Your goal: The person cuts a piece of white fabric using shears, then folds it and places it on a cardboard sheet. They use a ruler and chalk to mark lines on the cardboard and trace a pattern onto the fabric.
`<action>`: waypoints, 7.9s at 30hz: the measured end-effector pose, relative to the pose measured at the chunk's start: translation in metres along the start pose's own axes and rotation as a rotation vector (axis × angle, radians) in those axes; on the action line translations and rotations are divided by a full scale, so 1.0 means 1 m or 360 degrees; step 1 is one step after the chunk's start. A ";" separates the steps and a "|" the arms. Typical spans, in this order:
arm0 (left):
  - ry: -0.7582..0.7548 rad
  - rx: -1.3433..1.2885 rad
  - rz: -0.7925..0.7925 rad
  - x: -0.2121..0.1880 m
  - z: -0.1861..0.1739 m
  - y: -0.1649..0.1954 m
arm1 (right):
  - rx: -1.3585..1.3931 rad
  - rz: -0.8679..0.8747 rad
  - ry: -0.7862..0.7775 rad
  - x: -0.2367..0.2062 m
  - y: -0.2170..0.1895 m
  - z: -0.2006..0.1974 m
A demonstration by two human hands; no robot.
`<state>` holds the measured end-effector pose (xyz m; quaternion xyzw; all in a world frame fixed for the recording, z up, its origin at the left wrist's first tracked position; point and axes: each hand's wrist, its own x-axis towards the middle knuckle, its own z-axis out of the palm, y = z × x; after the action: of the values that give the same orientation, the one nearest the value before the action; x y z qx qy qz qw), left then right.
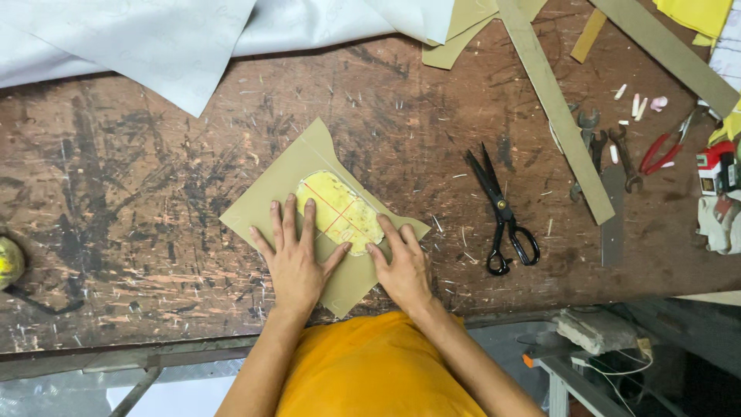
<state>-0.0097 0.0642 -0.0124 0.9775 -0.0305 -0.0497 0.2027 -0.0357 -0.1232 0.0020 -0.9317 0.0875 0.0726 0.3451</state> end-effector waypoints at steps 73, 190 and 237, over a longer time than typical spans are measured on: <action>-0.0468 -0.1705 -0.0539 0.031 -0.070 0.039 | 0.0533 0.0103 -0.0197 0.053 -0.029 -0.124; -0.0594 0.0472 -0.0208 0.028 -0.029 0.083 | 0.0270 -0.1115 -0.0708 0.182 -0.013 -0.038; -0.0724 0.0491 -0.0107 0.043 -0.043 0.093 | 0.0143 -0.1124 -0.0946 0.205 -0.021 -0.039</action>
<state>0.0343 -0.0075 0.0599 0.9610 -0.0499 -0.2695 0.0375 0.1715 -0.1560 0.0044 -0.8273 -0.3348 0.2109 0.3987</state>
